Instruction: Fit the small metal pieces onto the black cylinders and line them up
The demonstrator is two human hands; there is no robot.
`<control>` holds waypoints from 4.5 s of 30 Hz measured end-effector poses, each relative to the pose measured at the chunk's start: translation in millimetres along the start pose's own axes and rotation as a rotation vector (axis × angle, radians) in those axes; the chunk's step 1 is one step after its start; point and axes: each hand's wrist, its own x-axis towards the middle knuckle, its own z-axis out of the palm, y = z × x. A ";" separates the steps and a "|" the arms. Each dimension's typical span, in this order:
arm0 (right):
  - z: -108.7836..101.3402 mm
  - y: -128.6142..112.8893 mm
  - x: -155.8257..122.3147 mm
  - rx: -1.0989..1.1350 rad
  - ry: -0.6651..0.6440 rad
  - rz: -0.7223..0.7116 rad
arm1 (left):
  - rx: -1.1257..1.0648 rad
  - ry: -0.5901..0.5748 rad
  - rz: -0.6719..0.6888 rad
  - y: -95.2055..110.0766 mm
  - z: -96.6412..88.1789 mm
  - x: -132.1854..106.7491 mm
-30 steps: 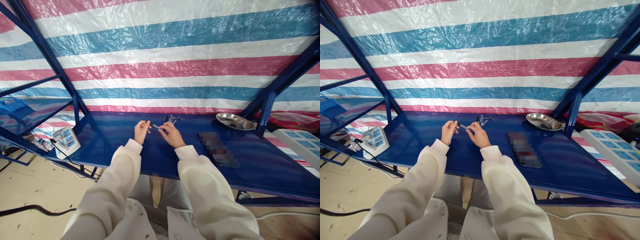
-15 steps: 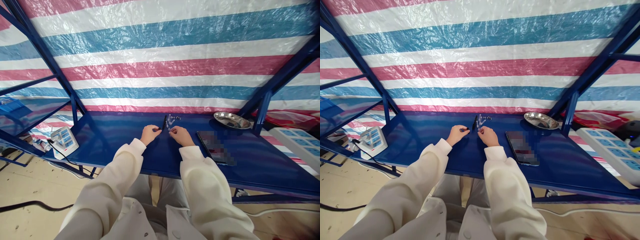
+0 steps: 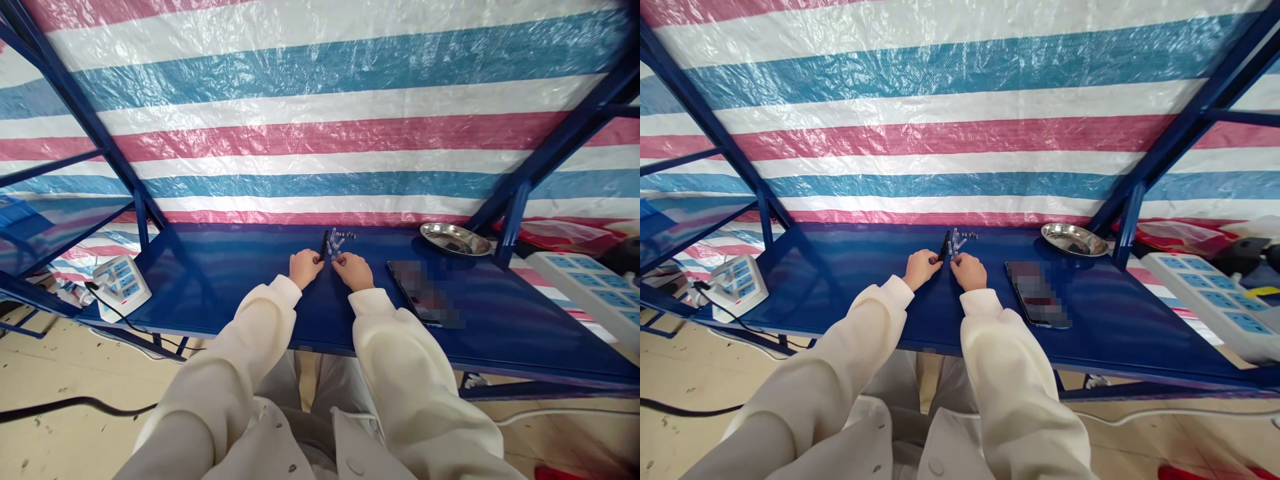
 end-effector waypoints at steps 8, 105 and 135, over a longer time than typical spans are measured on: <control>-3.7 -1.7 -1.9 -0.011 -0.081 0.049 | 0.071 -0.055 -0.068 2.6 -3.9 -4.4; -14.9 -21.3 -14.7 0.265 0.027 -0.324 | -0.590 0.148 0.048 -3.0 -12.4 -9.0; -16.6 -16.7 4.1 0.333 0.396 -0.199 | 0.257 0.085 -0.354 -133.0 -111.9 -0.1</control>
